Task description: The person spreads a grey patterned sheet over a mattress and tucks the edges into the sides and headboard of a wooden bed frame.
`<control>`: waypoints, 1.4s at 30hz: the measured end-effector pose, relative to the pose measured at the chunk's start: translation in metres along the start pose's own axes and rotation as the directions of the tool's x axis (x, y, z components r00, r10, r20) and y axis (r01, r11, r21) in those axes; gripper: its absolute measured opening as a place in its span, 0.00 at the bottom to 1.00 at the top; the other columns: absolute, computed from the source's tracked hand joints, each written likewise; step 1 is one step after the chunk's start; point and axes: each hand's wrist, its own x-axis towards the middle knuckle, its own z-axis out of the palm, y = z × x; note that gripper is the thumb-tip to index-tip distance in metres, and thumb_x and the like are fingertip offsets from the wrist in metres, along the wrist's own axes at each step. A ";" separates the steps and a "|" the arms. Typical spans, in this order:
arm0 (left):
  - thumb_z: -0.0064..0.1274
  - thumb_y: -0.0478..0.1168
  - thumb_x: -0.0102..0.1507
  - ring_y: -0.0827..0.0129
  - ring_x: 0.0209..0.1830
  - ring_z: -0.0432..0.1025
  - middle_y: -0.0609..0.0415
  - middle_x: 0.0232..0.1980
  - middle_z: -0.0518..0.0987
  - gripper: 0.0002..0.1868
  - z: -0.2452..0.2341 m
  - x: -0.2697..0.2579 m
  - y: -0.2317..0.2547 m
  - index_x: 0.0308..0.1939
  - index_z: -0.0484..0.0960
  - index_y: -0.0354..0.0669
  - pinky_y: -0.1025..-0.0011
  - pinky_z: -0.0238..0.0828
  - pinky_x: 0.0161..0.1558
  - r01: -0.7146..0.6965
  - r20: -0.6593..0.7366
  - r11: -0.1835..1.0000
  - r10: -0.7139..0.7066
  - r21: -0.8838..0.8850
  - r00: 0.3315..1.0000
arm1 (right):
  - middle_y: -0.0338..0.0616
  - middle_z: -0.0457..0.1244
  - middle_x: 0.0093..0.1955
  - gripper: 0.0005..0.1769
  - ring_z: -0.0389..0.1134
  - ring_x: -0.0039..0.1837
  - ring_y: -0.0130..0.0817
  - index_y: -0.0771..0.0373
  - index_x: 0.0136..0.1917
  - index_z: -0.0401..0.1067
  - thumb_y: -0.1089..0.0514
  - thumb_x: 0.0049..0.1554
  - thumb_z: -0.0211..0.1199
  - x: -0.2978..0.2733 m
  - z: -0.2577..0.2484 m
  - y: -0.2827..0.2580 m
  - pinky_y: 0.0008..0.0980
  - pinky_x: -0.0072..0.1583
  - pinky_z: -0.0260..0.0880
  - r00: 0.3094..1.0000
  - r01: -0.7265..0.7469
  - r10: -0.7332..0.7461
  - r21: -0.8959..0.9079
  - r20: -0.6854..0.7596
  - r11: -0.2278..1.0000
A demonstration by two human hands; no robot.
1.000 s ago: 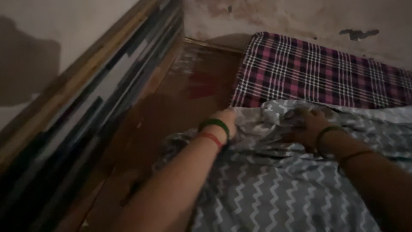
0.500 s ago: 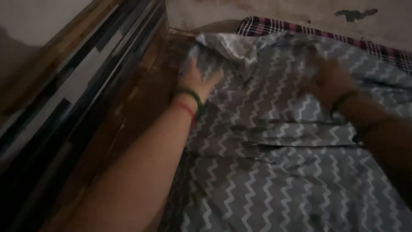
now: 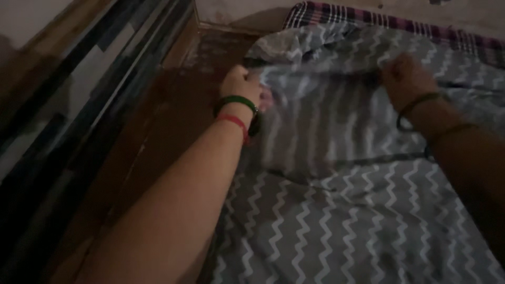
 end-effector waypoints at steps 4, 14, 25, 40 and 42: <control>0.55 0.49 0.61 0.51 0.73 0.65 0.46 0.75 0.69 0.34 0.013 -0.001 -0.021 0.71 0.68 0.46 0.55 0.65 0.68 -0.394 0.058 0.728 0.440 0.561 0.896 | 0.61 0.62 0.65 0.32 0.63 0.66 0.65 0.66 0.66 0.67 0.41 0.61 0.69 -0.007 0.001 -0.024 0.57 0.64 0.68 0.920 0.342 -0.324 0.051 -0.221 0.938; 0.52 0.63 0.63 0.50 0.76 0.58 0.45 0.78 0.59 0.52 0.022 -0.038 -0.051 0.80 0.43 0.44 0.55 0.54 0.73 -0.215 0.109 0.512 0.230 0.832 0.967 | 0.56 0.46 0.84 0.35 0.61 0.71 0.66 0.50 0.82 0.55 0.49 0.65 0.59 -0.061 -0.016 -0.034 0.60 0.64 0.68 0.982 -0.094 0.112 -0.128 0.150 0.987; 0.43 0.64 0.68 0.46 0.71 0.67 0.41 0.73 0.69 0.40 -0.003 -0.061 -0.070 0.76 0.57 0.45 0.52 0.65 0.67 -0.230 -0.024 0.637 0.365 0.736 0.931 | 0.54 0.59 0.71 0.26 0.62 0.68 0.56 0.52 0.70 0.70 0.45 0.60 0.60 -0.137 -0.030 -0.088 0.55 0.65 0.67 0.984 0.048 -0.040 -0.043 0.174 0.998; 0.40 0.67 0.65 0.47 0.71 0.64 0.46 0.78 0.60 0.47 -0.008 -0.096 -0.067 0.81 0.42 0.54 0.50 0.67 0.64 -0.083 0.061 0.564 0.057 0.822 0.996 | 0.53 0.62 0.65 0.15 0.65 0.64 0.57 0.53 0.62 0.72 0.53 0.67 0.48 -0.121 -0.014 -0.050 0.53 0.62 0.68 0.983 0.050 -0.025 -0.128 0.183 0.990; 0.39 0.68 0.67 0.44 0.71 0.63 0.45 0.78 0.60 0.45 -0.007 -0.092 -0.068 0.81 0.43 0.54 0.49 0.66 0.65 -0.099 0.083 0.580 0.054 0.808 0.995 | 0.55 0.62 0.67 0.14 0.66 0.63 0.59 0.58 0.61 0.71 0.52 0.68 0.52 -0.124 -0.016 -0.051 0.55 0.62 0.68 0.971 -0.101 0.122 -0.107 0.204 0.989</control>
